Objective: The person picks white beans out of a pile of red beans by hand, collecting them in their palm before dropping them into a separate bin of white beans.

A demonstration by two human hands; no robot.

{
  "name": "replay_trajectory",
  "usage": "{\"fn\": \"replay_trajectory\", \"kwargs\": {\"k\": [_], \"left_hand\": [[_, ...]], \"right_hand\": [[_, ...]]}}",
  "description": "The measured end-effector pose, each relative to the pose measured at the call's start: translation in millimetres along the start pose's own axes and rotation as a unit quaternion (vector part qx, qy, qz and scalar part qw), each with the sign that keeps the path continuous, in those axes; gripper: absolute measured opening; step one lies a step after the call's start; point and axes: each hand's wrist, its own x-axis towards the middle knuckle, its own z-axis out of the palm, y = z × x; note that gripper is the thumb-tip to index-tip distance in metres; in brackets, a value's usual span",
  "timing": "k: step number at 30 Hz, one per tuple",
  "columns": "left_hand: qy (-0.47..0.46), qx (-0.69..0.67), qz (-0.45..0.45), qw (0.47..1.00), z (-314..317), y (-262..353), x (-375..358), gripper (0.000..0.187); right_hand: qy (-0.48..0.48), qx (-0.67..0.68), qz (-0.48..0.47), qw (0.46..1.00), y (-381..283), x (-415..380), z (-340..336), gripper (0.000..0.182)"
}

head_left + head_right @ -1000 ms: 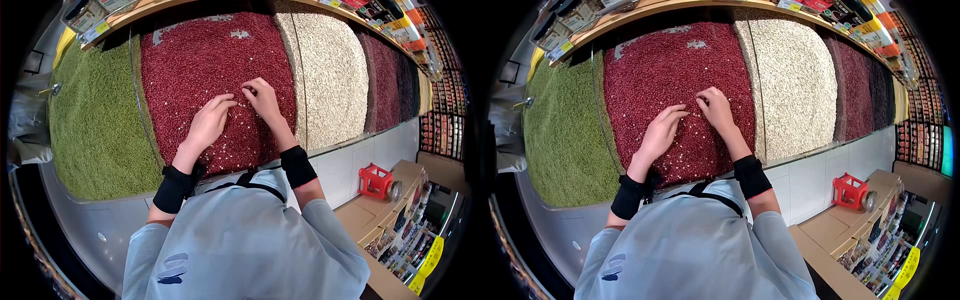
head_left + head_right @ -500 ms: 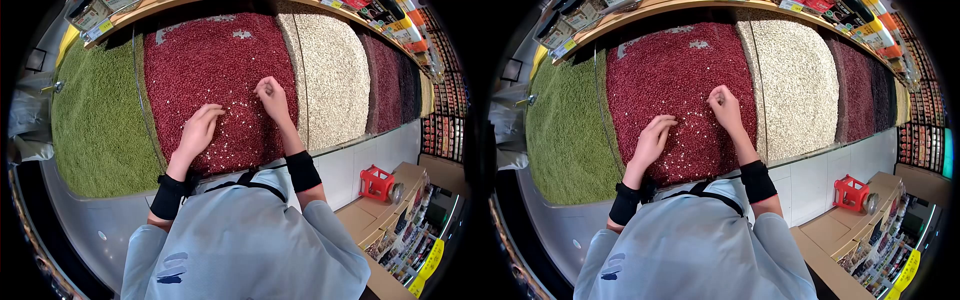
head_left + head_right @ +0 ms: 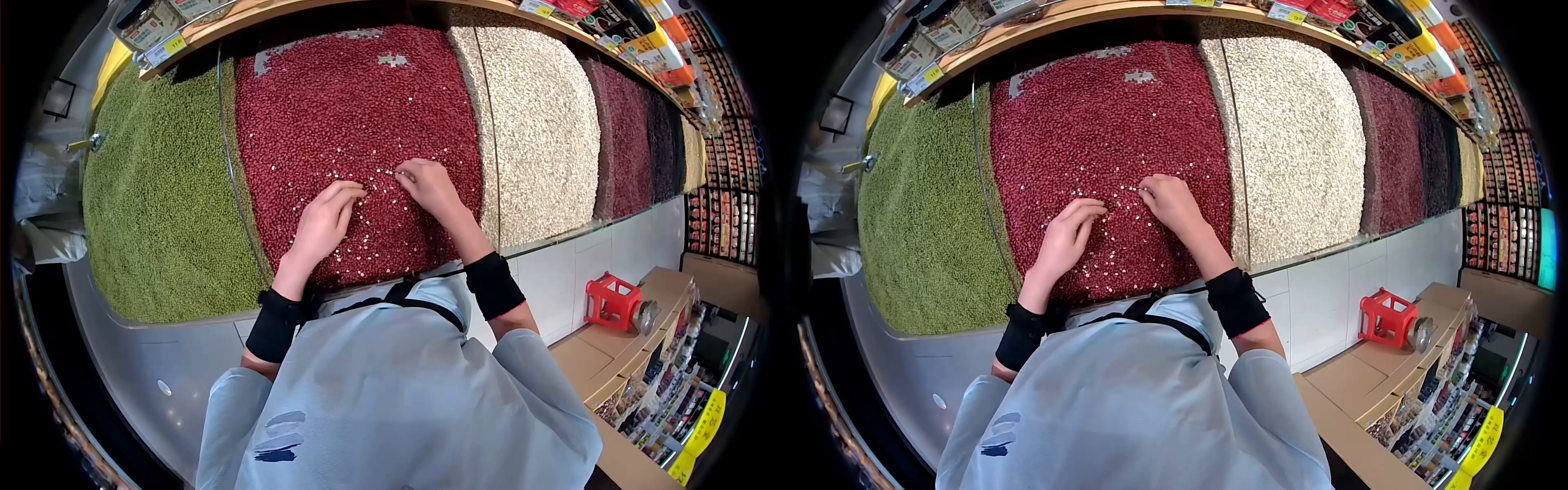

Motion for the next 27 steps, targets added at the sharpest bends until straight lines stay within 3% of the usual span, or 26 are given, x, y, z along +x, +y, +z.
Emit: {"fn": "replay_trajectory", "kwargs": {"k": [5, 7, 8, 9, 10, 11, 12, 14, 16, 18, 19, 21, 22, 24, 27], "left_hand": [[0.010, 0.007, 0.009, 1.000, 1, -1, 0, 0.021], [0.006, 0.005, 0.006, 1.000, 1, -1, -1, 0.020], [0.007, 0.005, 0.006, 1.000, 0, -1, -3, 0.020], [-0.002, 0.005, -0.005, 1.000, -1, 0, -4, 0.020], [-0.011, 0.005, -0.016, 1.000, -2, 1, -4, 0.020], [-0.012, 0.003, -0.015, 1.000, -1, 1, -5, 0.020], [-0.011, -0.001, -0.014, 1.000, -1, 0, -5, 0.019], [-0.011, -0.006, -0.011, 1.000, 0, 0, -6, 0.019], [-0.008, -0.015, -0.009, 1.000, 2, 0, -7, 0.019], [-0.009, -0.018, -0.008, 1.000, 3, 0, -7, 0.019], [-0.006, -0.019, -0.004, 1.000, 4, -2, -7, 0.019], [-0.003, -0.020, 0.002, 1.000, 5, -2, -8, 0.019], [-0.005, -0.018, 0.000, 1.000, 5, -2, -8, 0.019], [-0.007, -0.015, -0.002, 1.000, 5, -1, -9, 0.019], [-0.008, -0.005, -0.014, 1.000, 3, 1, -11, 0.020]], "right_hand": [[0.019, -0.034, -0.030, 0.999, -1, -3, 3, 0.010], [0.040, 0.141, 0.103, 0.984, -14, -7, -4, 0.009], [0.039, 0.141, 0.103, 0.984, -11, -7, -6, 0.009], [0.069, 0.356, 0.189, 0.913, -6, -7, -11, 0.011], [0.096, 0.549, 0.264, 0.787, -1, -8, -17, 0.014], [0.131, 0.622, 0.248, 0.731, 4, -11, -21, 0.015], [0.145, 0.680, 0.225, 0.682, 13, -14, -26, 0.017], [0.212, 0.669, 0.246, 0.668, 29, -18, -31, 0.017], [0.215, 0.507, 0.299, 0.780, 37, -22, -41, 0.016], [0.212, 0.288, 0.247, 0.901, 44, -23, -40, 0.010], [0.213, 0.287, 0.248, 0.900, 44, -23, -41, 0.010], [0.165, 0.052, 0.207, 0.963, 44, -20, -42, 0.012], [0.166, 0.051, 0.207, 0.963, 48, -17, -38, 0.012], [0.203, -0.015, 0.100, 0.974, 54, -12, -28, 0.015], [0.202, -0.013, 0.099, 0.974, 55, -8, -26, 0.014]]}}
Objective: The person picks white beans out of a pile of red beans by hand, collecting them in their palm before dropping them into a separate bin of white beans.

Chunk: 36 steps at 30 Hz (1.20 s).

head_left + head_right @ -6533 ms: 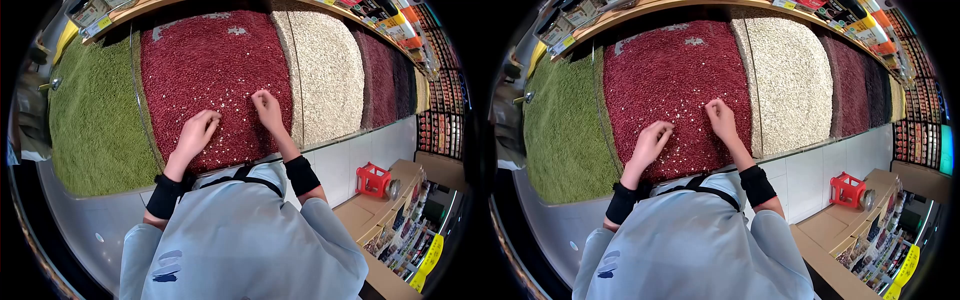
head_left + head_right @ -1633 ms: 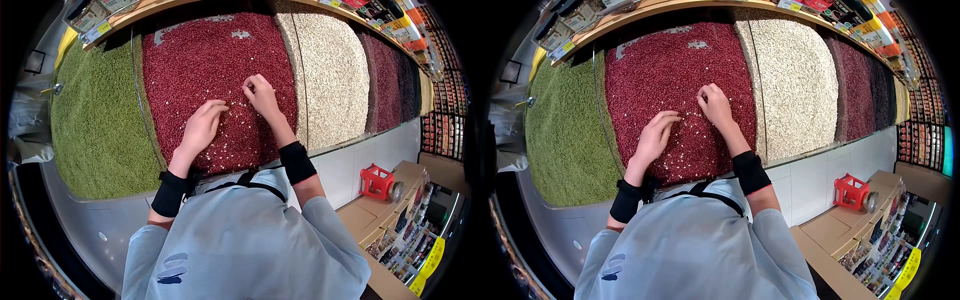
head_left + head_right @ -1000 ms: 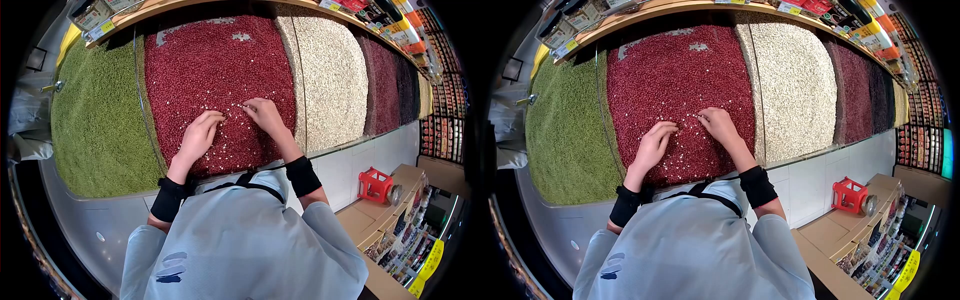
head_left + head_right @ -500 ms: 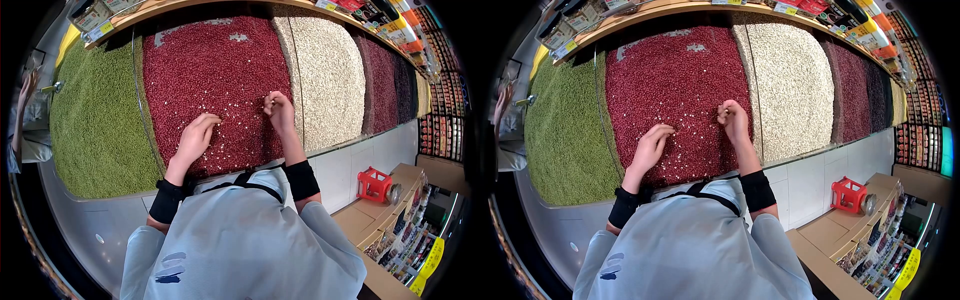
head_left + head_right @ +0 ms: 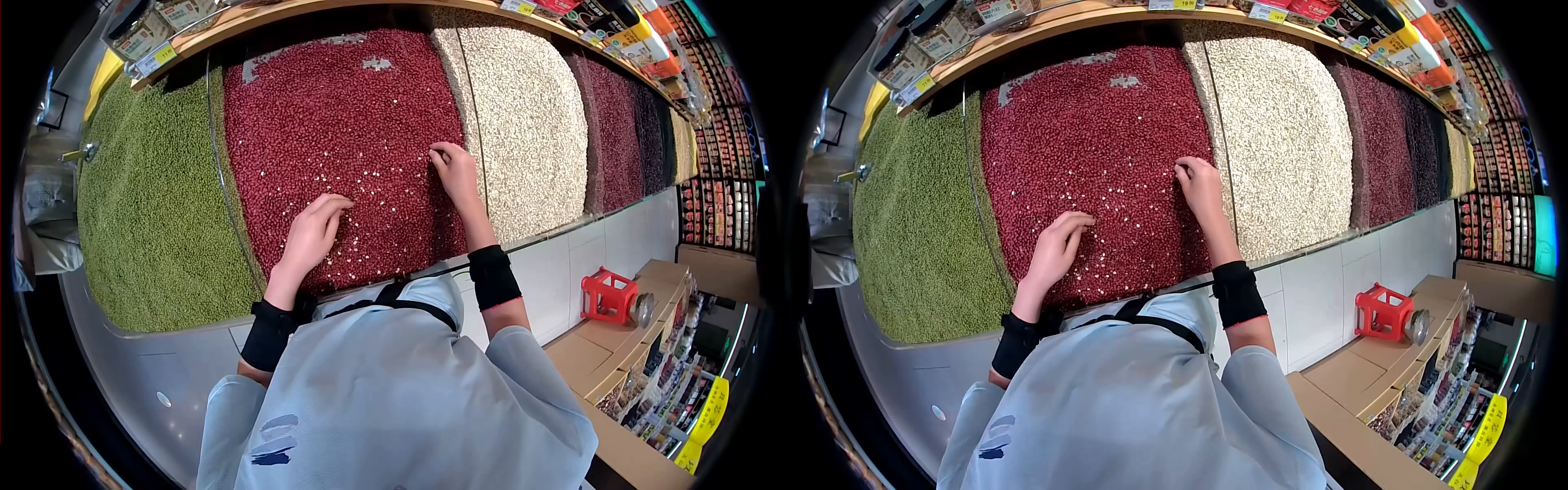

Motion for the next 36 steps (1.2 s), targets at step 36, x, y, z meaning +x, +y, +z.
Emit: {"fn": "replay_trajectory", "kwargs": {"k": [36], "left_hand": [[-0.009, -0.007, -0.008, 1.000, 5, -6, -12, 0.018]], "right_hand": [[-0.036, 0.411, 0.256, 0.874, 2, -19, -16, 0.012]]}}
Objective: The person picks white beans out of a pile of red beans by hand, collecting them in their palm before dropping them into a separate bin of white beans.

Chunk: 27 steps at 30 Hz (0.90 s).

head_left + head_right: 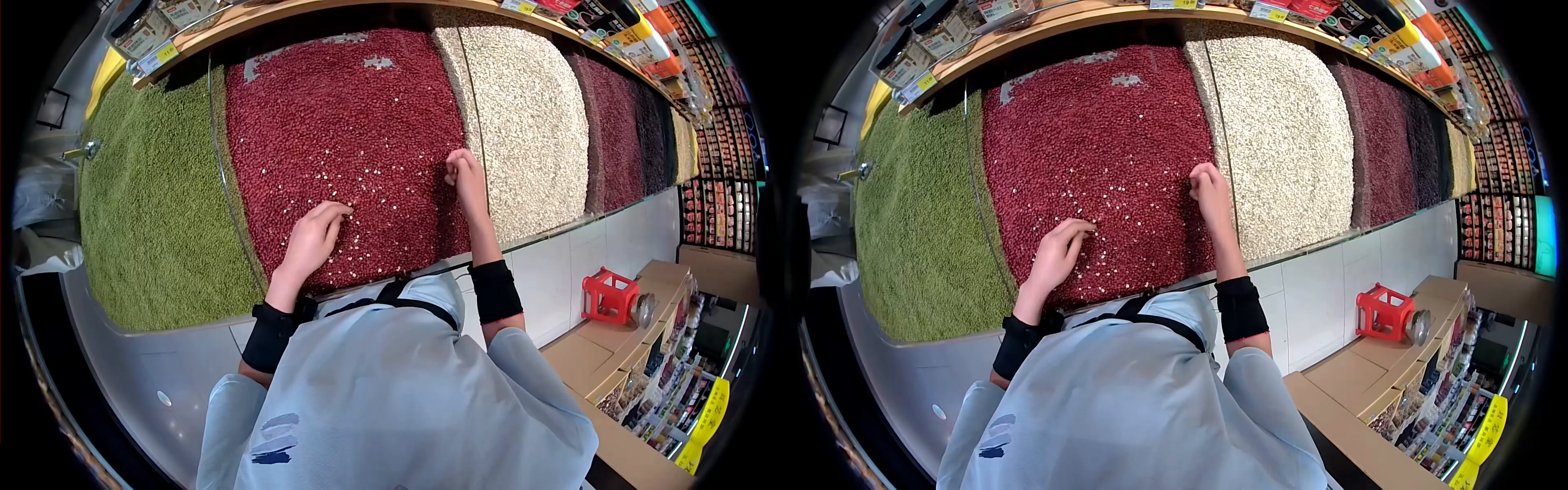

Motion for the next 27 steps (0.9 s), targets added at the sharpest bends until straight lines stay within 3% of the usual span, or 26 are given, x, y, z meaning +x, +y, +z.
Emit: {"fn": "replay_trajectory", "kwargs": {"k": [3, 4, 5, 7, 8, 10, 23, 25, 26, 27], "left_hand": [[-0.004, -0.006, 0.000, 1.000, 2, 0, 0, 0.018], [-0.001, -0.006, 0.001, 1.000, 2, 0, 0, 0.018], [0.001, -0.007, 0.002, 1.000, 2, 0, 0, 0.018], [0.002, -0.008, 0.005, 1.000, 2, 0, 1, 0.018], [0.002, -0.008, 0.008, 1.000, 2, 0, 0, 0.018], [0.004, -0.007, 0.003, 1.000, 0, 4, 1, 0.018], [-0.017, 0.001, -0.020, 1.000, -3, 5, -2, 0.018], [-0.015, -0.001, -0.022, 1.000, -2, 4, -2, 0.018], [-0.014, -0.003, -0.023, 1.000, -2, 3, -3, 0.019], [-0.013, -0.003, -0.024, 1.000, -2, 3, -3, 0.019]], "right_hand": [[-0.074, -0.018, 0.033, 0.997, -4, -2, 16, 0.012], [-0.073, -0.135, -0.010, 0.988, -15, -11, 29, 0.012], [-0.079, -0.227, -0.165, 0.957, -2, -7, 35, 0.009], [-0.106, -0.375, -0.148, 0.909, -22, -17, 48, 0.008], [-0.106, -0.375, -0.149, 0.909, -16, -15, 48, 0.008], [-0.112, -0.420, -0.234, 0.870, -4, -10, 50, 0.009], [-0.095, -0.427, -0.237, 0.868, 3, -7, 54, 0.010], [-0.060, -0.291, -0.124, 0.947, -3, -11, 57, 0.008], [-0.087, -0.154, -0.033, 0.984, 4, -4, 53, 0.007], [-0.088, -0.155, -0.033, 0.983, -2, -5, 56, 0.007]]}}
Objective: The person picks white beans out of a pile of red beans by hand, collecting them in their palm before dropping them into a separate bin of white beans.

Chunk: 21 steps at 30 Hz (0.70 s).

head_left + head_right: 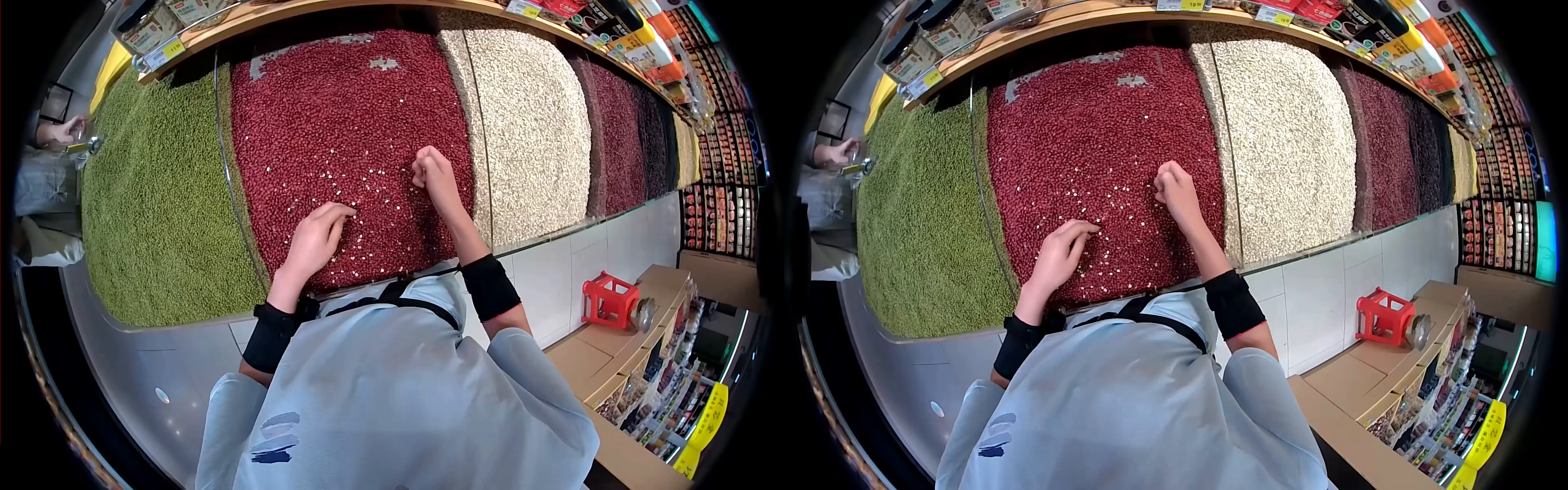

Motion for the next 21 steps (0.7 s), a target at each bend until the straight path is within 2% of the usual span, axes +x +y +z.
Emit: {"fn": "replay_trajectory", "kwargs": {"k": [1, 2, 4, 6, 7, 8, 9, 12, 14, 16, 17, 19, 21], "left_hand": [[-0.002, -0.002, 0.000, 1.000, 0, 0, 0, 0.019], [-0.005, -0.003, 0.000, 1.000, -1, 0, 0, 0.019], [-0.006, -0.004, -0.001, 1.000, 0, 0, -1, 0.019], [-0.006, -0.004, -0.004, 1.000, -1, -1, -1, 0.019], [-0.006, -0.004, -0.006, 1.000, 0, -1, -1, 0.019], [-0.007, -0.004, -0.007, 1.000, 0, -1, -1, 0.019], [-0.007, -0.004, -0.007, 1.000, 0, -2, -2, 0.019], [-0.008, -0.003, -0.010, 1.000, 0, -3, -2, 0.019], [-0.007, 0.001, -0.009, 1.000, -1, -1, -2, 0.019], [-0.007, 0.000, -0.006, 1.000, 1, -4, -3, 0.019], [-0.007, -0.001, -0.003, 1.000, 2, -5, -3, 0.019], [-0.007, -0.001, 0.000, 1.000, 3, -5, -3, 0.019], [-0.007, 0.001, 0.001, 1.000, 3, -4, -3, 0.019]], "right_hand": [[-0.010, 0.158, 0.056, 0.986, -8, 0, 1, 0.008], [-0.019, 0.311, 0.110, 0.944, -14, -1, 3, 0.010], [-0.020, 0.322, 0.114, 0.940, -11, 1, 3, 0.012], [-0.053, 0.182, 0.069, 0.979, -8, 3, 3, 0.012], [-0.054, 0.182, 0.069, 0.979, -10, 1, 5, 0.012], [-0.028, 0.008, -0.045, 0.999, -11, -2, 7, 0.011], [-0.001, -0.168, -0.157, 0.973, -13, -4, 8, 0.011], [0.025, -0.161, -0.112, 0.980, -11, -3, 4, 0.011], [0.012, -0.204, -0.077, 0.976, -14, -5, -3, 0.013], [-0.015, -0.288, -0.137, 0.948, -7, -5, -7, 0.014], [-0.013, -0.288, -0.136, 0.948, 0, -4, -7, 0.014], [-0.002, -0.316, -0.227, 0.921, 8, -2, -4, 0.013], [-0.005, -0.328, -0.212, 0.920, 9, -2, -2, 0.012]]}}
